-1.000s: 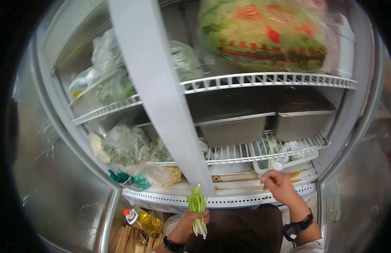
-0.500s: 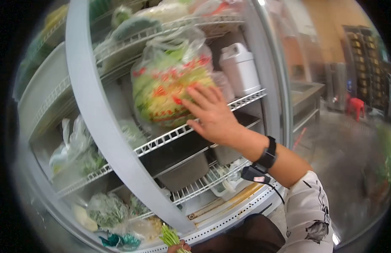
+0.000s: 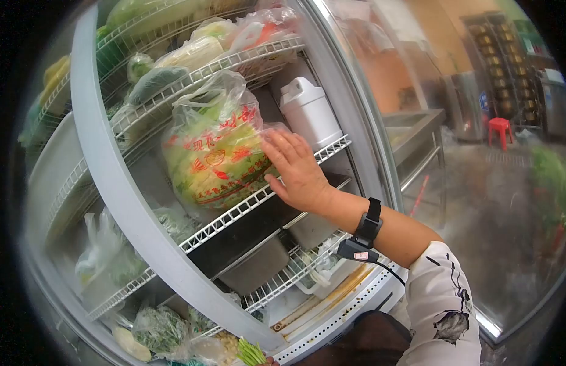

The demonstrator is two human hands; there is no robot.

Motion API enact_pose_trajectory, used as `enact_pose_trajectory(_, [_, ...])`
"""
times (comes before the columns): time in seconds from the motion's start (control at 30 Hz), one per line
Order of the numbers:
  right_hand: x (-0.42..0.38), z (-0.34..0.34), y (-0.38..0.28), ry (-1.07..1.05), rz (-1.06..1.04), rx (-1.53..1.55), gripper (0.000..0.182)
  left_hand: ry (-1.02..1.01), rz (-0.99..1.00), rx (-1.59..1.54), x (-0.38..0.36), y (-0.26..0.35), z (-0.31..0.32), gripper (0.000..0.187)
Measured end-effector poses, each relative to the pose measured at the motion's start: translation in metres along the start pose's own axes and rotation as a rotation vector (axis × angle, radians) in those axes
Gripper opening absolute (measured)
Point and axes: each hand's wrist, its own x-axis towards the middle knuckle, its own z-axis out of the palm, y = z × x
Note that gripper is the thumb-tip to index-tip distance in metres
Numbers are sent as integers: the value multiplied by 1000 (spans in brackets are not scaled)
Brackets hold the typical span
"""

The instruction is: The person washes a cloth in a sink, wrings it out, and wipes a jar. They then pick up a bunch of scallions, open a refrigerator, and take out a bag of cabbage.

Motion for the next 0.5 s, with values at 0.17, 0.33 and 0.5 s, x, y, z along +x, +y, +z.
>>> enact_pose_trajectory(0.17, [-23, 24, 46, 105, 195, 41, 62, 41, 9, -16, -3, -3, 6, 28])
enact_pose_trajectory(0.33, [-50, 39, 89, -99, 204, -16, 24, 36, 50, -14, -5, -6, 13, 28])
enact_pose_trajectory(0.5, [-56, 45, 90, 34, 124, -111, 20, 45, 115, 115, -8, -9, 18, 28])
